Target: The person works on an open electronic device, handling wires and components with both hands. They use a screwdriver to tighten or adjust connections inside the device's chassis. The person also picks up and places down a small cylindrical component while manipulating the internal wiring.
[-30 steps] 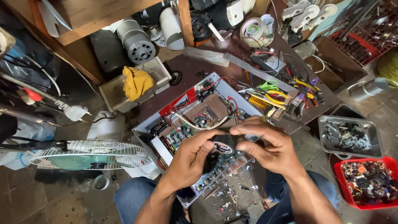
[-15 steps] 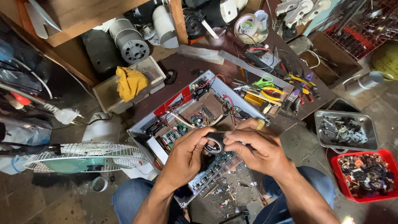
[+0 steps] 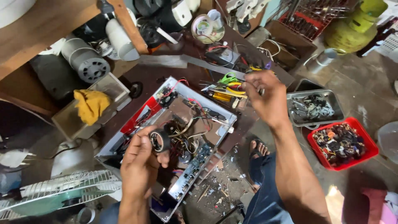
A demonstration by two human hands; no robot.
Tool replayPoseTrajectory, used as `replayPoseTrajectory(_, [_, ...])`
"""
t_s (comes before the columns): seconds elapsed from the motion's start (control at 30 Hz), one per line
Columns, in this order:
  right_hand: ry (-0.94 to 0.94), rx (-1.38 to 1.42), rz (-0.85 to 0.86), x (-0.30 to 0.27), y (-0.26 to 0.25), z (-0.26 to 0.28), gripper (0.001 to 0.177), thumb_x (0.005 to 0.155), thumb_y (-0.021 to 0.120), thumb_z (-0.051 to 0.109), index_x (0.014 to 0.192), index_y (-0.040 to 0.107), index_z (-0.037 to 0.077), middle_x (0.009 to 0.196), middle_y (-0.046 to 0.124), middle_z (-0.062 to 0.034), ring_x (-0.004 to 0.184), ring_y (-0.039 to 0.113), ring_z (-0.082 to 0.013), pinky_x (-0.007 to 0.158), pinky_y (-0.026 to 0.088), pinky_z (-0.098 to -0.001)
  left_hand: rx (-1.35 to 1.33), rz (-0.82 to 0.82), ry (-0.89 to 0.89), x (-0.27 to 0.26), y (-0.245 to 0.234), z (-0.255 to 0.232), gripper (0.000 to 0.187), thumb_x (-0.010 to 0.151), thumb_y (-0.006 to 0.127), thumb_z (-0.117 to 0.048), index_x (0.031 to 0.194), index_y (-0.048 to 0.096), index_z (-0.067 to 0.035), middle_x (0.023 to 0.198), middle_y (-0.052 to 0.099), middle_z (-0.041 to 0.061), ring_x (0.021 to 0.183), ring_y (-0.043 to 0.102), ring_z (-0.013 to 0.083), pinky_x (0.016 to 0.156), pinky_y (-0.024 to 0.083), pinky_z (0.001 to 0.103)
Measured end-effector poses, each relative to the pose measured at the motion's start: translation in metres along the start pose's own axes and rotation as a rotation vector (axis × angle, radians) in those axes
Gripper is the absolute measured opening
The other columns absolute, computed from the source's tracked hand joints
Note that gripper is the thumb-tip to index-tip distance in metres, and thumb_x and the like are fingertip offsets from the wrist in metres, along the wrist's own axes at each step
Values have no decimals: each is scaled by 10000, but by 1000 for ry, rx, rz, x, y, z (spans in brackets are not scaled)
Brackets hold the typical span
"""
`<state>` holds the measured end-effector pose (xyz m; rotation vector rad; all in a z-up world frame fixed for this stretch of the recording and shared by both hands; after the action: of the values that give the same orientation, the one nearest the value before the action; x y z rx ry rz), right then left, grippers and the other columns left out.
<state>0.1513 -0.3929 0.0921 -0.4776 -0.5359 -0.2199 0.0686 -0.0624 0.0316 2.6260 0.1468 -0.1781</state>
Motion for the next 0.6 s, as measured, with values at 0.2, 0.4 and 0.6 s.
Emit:
replayPoseTrajectory(0.2, [-212, -485, 386, -3, 86, -61, 201, 808, 772, 30, 1004, 760, 71, 1102, 655, -80, 1073, 602, -298, 957, 466, -528, 240, 48, 56, -5, 16, -13, 664, 696, 771, 15, 1328, 569, 7, 1126, 650, 136, 958, 637, 220, 930, 513, 331])
replayPoseTrajectory(0.4, [-146, -930, 448, -4, 125, -132, 257, 767, 696, 268, 1015, 756, 300, 1119, 612, -38, 1145, 531, -288, 843, 306, -510, 185, 348, 131, -11, 37, -10, 572, 928, 630, -87, 1452, 434, 32, 1133, 701, 175, 621, 580, 125, 551, 524, 251])
replayPoseTrajectory(0.6, [-5, -894, 444, -4, 120, -97, 264, 856, 592, 130, 1093, 707, 139, 1165, 603, -69, 1200, 537, -295, 983, 320, -573, 190, 338, 51, -13, 37, -12, 546, 965, 553, -185, 1448, 380, 2, 1292, 650, 207, 790, 676, 191, 621, 570, 277])
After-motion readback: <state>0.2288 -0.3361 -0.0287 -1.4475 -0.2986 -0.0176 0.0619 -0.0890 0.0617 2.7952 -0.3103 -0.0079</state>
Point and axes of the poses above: each hand's wrist, its own x-axis towards the middle knuckle, its own y-axis out of the palm, z = x × y, the point moved 10 cm from there along x, towards the middle knuckle
